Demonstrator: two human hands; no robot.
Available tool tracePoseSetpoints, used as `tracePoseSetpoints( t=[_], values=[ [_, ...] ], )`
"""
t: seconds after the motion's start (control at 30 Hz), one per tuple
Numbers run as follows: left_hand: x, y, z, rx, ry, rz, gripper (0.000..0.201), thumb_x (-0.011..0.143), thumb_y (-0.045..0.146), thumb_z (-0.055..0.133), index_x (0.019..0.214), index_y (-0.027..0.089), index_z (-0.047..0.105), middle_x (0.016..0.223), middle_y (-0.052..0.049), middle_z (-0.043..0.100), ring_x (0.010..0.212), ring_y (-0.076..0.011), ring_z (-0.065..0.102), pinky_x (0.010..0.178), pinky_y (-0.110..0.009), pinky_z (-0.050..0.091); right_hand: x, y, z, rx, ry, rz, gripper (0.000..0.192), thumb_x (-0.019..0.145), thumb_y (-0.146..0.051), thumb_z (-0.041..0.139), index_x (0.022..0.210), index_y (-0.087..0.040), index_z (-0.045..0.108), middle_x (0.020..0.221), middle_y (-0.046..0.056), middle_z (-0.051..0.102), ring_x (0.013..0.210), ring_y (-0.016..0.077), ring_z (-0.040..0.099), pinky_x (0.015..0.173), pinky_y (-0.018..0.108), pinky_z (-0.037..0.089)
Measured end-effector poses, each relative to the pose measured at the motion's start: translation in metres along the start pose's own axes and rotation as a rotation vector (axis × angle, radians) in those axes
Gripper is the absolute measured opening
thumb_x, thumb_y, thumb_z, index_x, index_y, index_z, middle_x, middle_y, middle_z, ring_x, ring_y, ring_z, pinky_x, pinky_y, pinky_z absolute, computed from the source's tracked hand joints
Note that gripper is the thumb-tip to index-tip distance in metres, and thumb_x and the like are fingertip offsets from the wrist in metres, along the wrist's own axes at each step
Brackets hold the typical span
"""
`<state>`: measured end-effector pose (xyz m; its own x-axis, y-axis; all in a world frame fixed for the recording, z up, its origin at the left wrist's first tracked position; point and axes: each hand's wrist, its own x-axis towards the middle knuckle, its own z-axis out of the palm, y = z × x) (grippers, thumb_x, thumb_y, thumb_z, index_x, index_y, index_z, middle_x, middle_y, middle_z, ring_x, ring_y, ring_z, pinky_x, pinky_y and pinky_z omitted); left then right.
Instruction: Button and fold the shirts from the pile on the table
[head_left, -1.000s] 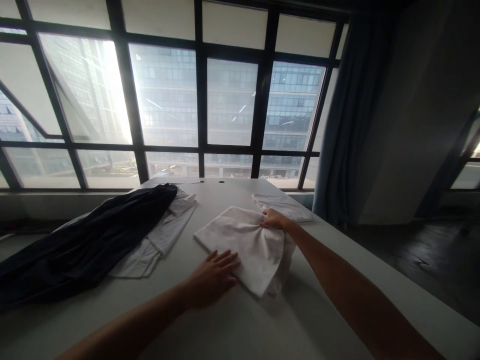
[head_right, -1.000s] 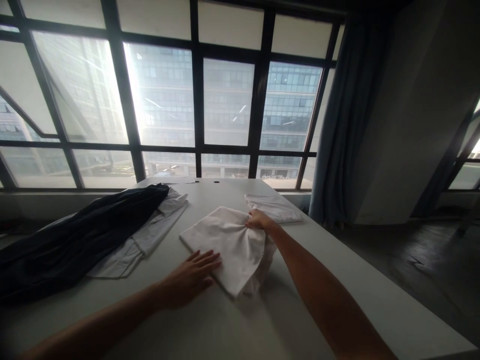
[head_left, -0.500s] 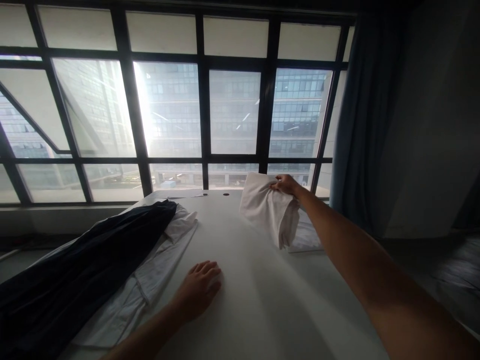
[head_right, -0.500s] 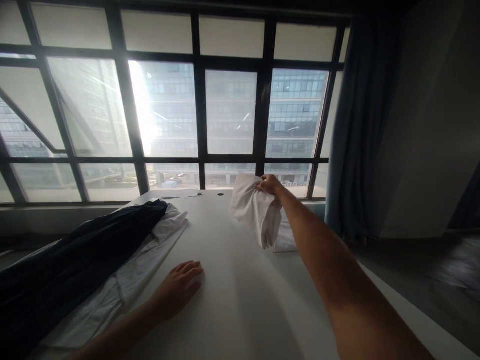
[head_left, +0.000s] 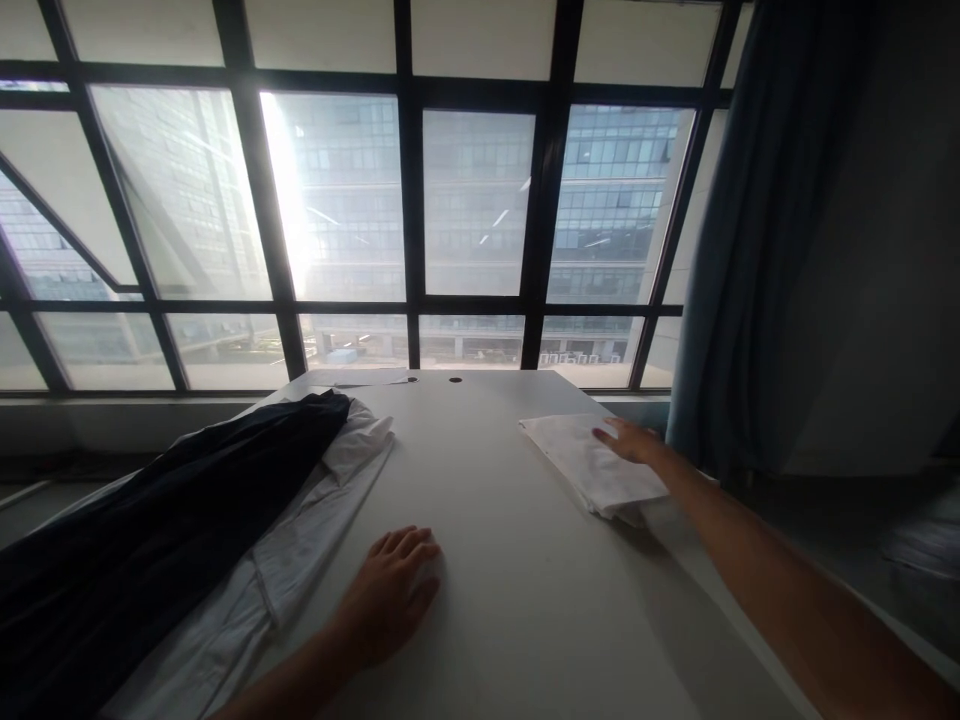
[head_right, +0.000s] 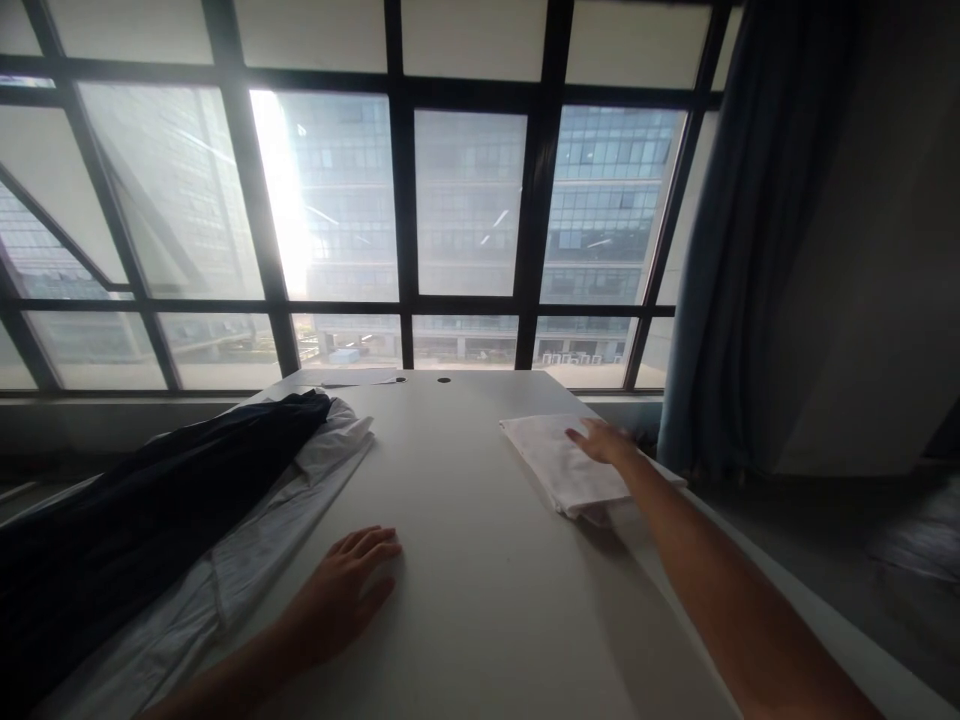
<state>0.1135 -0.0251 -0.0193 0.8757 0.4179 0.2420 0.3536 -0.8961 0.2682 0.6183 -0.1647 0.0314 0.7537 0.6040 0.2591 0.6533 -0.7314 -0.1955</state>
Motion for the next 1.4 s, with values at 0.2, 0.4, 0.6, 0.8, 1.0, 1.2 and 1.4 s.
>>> tracePoseSetpoints(
  t=[0.2,0.4,0.6,0.8,1.0,1.2,1.4],
  values=[
    [-0.002,-0.001,-0.001,0.008,-0.016,0.008,0.039,0.093,0.033,0.051,0.13,0.025,0.062,0.145,-0.006,0.053,0.137,-0.0267,0.045,0.117,-0.048,0.034,-0.041,-0.041,0.036,0.0,-0.195,0.106,0.073,0.094,-0.067,0.029,0.152,-0.023,0.04,0.16,0.013,0.029,0.146,0.0408,0.022,0.112,0.071,0.01],
    [-0.002,-0.006,0.003,0.007,-0.011,0.016,0.041,0.094,0.036,0.051,0.132,0.026,0.06,0.147,-0.005,0.052,0.138,-0.0265,0.043,0.118,-0.049,0.032,-0.053,-0.042,0.032,-0.011,-0.185,0.182,0.081,0.088,-0.074,0.033,0.149,-0.022,0.046,0.159,0.018,0.031,0.143,0.0492,0.023,0.11,0.073,0.013],
    [-0.002,-0.005,0.002,0.005,-0.015,0.024,0.04,0.093,0.034,0.053,0.131,0.027,0.06,0.146,-0.005,0.052,0.138,-0.0262,0.043,0.117,-0.048,0.033,-0.081,-0.052,0.056,-0.107,-0.281,0.018,0.09,0.084,-0.081,0.027,0.158,-0.031,0.019,0.166,0.007,0.011,0.149,0.041,0.01,0.11,0.073,0.01],
    [-0.001,-0.003,0.001,0.024,-0.013,0.012,0.039,0.094,0.031,0.051,0.131,0.026,0.06,0.147,-0.005,0.052,0.138,-0.0257,0.043,0.117,-0.049,0.032,-0.054,-0.039,0.058,-0.135,-0.244,0.201,0.085,0.087,-0.077,0.025,0.158,-0.03,0.022,0.165,0.009,0.013,0.147,0.045,0.012,0.106,0.077,0.011],
    [-0.002,-0.006,0.002,0.025,0.009,0.026,0.038,0.094,0.032,0.051,0.13,0.025,0.06,0.146,-0.007,0.053,0.137,-0.0263,0.045,0.117,-0.048,0.032,-0.053,-0.025,0.05,-0.196,-0.252,0.077,0.087,0.088,-0.075,0.027,0.158,-0.024,0.025,0.164,0.014,0.017,0.145,0.0447,0.019,0.109,0.073,0.01],
    [-0.003,-0.007,0.009,-0.018,0.053,0.059,0.037,0.093,0.034,0.053,0.127,0.024,0.063,0.143,-0.008,0.056,0.134,-0.0268,0.047,0.115,-0.047,0.033,-0.108,-0.073,0.051,-0.282,-0.154,-0.072,0.071,0.098,-0.058,0.025,0.156,-0.019,0.029,0.164,0.015,0.019,0.148,0.0387,0.014,0.114,0.065,0.007],
    [0.006,-0.031,-0.035,-0.174,0.066,-0.12,0.041,0.099,0.037,0.036,0.1,0.016,0.072,0.104,-0.011,0.074,0.098,-0.0234,0.068,0.091,-0.033,0.051,-0.18,-0.133,0.045,-0.111,-0.263,-0.265,0.055,0.101,-0.045,0.027,0.149,-0.023,0.042,0.159,0.012,0.033,0.146,0.0344,0.026,0.114,0.062,0.014]
  ],
)
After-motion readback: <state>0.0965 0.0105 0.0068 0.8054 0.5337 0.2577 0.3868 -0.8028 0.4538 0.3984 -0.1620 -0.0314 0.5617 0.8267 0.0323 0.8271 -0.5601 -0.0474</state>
